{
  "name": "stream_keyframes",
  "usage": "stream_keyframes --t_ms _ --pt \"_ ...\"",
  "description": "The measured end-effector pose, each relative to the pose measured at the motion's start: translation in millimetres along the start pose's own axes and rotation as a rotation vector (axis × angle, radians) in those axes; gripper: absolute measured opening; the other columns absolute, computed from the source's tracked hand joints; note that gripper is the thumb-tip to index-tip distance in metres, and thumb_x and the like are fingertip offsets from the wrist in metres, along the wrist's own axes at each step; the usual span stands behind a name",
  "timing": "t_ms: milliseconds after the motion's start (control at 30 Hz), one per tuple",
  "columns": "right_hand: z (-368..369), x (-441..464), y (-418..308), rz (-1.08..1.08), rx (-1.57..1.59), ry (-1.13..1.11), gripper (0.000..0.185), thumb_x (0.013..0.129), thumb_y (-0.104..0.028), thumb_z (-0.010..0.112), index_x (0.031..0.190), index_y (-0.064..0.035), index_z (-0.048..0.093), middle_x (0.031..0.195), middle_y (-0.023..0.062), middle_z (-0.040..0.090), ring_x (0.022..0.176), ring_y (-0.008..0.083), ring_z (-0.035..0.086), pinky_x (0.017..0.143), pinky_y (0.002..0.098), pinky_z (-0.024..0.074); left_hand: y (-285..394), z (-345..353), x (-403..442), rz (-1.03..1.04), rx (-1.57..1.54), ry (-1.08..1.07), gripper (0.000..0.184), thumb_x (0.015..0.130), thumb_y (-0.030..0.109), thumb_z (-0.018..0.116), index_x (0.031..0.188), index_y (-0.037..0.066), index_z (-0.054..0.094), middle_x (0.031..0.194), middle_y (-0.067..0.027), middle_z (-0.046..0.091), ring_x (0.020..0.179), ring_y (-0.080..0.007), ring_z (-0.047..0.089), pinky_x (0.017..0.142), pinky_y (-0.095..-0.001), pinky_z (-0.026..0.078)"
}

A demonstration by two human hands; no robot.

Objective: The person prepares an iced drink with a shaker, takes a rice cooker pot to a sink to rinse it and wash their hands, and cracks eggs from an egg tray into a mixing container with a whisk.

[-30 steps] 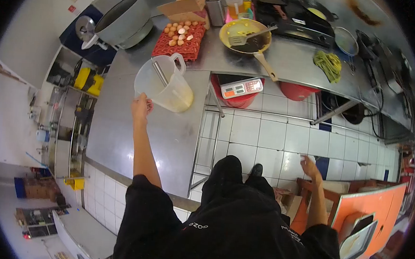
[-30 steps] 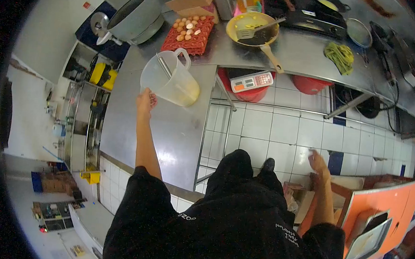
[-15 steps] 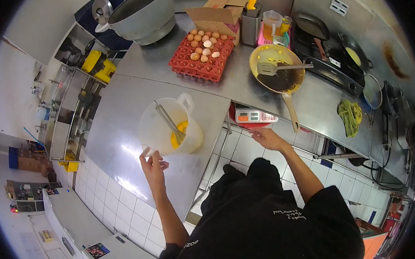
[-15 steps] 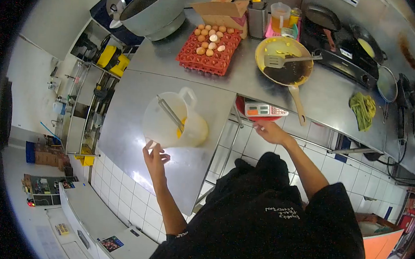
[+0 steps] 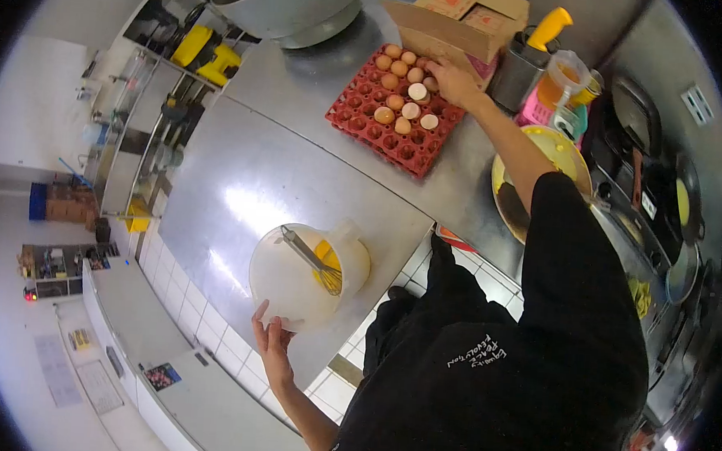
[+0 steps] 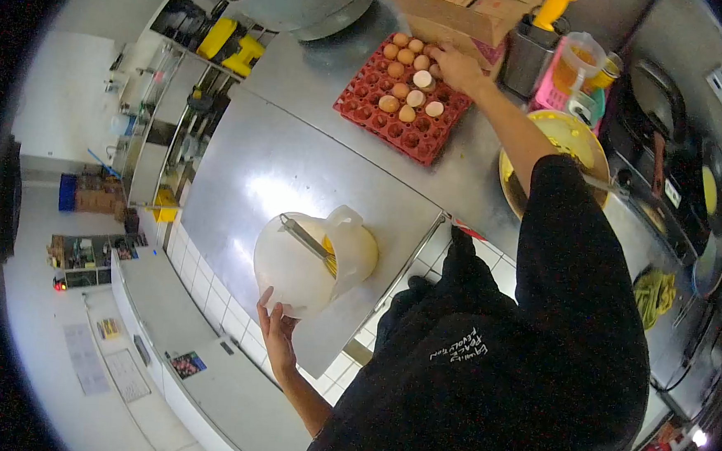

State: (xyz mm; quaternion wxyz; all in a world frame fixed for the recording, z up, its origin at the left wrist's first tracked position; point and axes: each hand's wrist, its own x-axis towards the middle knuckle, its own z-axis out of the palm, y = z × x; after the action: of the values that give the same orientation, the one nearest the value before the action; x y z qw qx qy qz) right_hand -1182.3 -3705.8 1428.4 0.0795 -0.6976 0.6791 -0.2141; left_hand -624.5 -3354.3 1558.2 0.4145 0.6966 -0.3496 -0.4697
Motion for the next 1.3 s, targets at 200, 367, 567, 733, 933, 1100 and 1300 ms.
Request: stream_keyframes --t_ms 200,367,567,733,933,1100,1300 --pt "4 51 44 -0.173 -0.134 -0.145 0.041 0.101 -0.014 0.067 0.142 -0.0093 0.067 0.142 0.0259 0.061 0.127 0.0446 0.065 0.109 0.0546 0.0526 -1 5 5 -0.092 0.029 0.035 0.049 0.111 0.027 0.060 0.158 0.015 0.052 0.120 -0.0043 0.069 0.107 -0.0157 0.070 0.095 -0.0348 0.055" --pt "4 38 35 -0.323 0.009 0.195 0.035 0.097 -0.016 0.069 0.130 -0.0069 0.072 0.121 0.0260 0.069 0.115 0.0444 0.067 0.102 0.0504 0.0554 17 20 20 -0.074 0.038 0.037 0.049 0.110 0.026 0.062 0.157 0.016 0.054 0.104 0.0007 0.068 0.094 -0.0116 0.067 0.089 -0.0303 0.051" --pt "-53 -45 -90 0.482 1.740 -0.295 0.034 0.108 -0.018 0.064 0.138 -0.0021 0.064 0.127 0.0122 0.071 0.098 0.0214 0.072 0.089 0.0346 0.0576 26 28 43 -0.006 0.022 -0.051 0.053 0.110 0.030 0.068 0.158 0.013 0.053 0.099 -0.0012 0.069 0.082 -0.0111 0.059 0.085 -0.0295 0.049" --pt "-83 -118 -237 -0.028 1.090 -0.630 0.037 0.108 -0.016 0.065 0.142 -0.0012 0.060 0.122 0.0106 0.069 0.106 0.0251 0.072 0.092 0.0377 0.0567 47 45 56 0.312 0.467 0.418 0.053 0.101 0.022 0.080 0.146 0.004 0.058 0.091 -0.0040 0.057 0.083 -0.0159 0.054 0.077 -0.0331 0.047" --pt "-39 -138 -274 -0.837 0.490 -0.167 0.040 0.099 -0.012 0.076 0.136 -0.0022 0.063 0.129 0.0185 0.062 0.115 0.0379 0.066 0.097 0.0471 0.0546 63 78 58 0.687 0.474 0.373 0.052 0.093 0.011 0.086 0.139 0.004 0.063 0.096 -0.0055 0.057 0.088 -0.0186 0.055 0.080 -0.0342 0.047" --pt "-50 -142 -288 -0.832 0.383 -0.144 0.035 0.098 -0.016 0.078 0.127 -0.0024 0.065 0.122 0.0184 0.064 0.112 0.0404 0.065 0.095 0.0463 0.0543 60 93 57 0.627 0.432 0.153 0.056 0.091 0.008 0.086 0.142 0.006 0.062 0.106 -0.0062 0.066 0.096 -0.0200 0.062 0.082 -0.0359 0.050" --pt "-66 -135 -335 -0.326 0.864 -0.663 0.036 0.102 -0.020 0.078 0.129 -0.0004 0.064 0.119 0.0173 0.070 0.109 0.0283 0.071 0.094 0.0405 0.0564 66 100 68 0.892 0.264 -0.112 0.055 0.088 -0.004 0.084 0.140 0.004 0.068 0.134 -0.0141 0.067 0.117 -0.0271 0.072 0.095 -0.0380 0.062"
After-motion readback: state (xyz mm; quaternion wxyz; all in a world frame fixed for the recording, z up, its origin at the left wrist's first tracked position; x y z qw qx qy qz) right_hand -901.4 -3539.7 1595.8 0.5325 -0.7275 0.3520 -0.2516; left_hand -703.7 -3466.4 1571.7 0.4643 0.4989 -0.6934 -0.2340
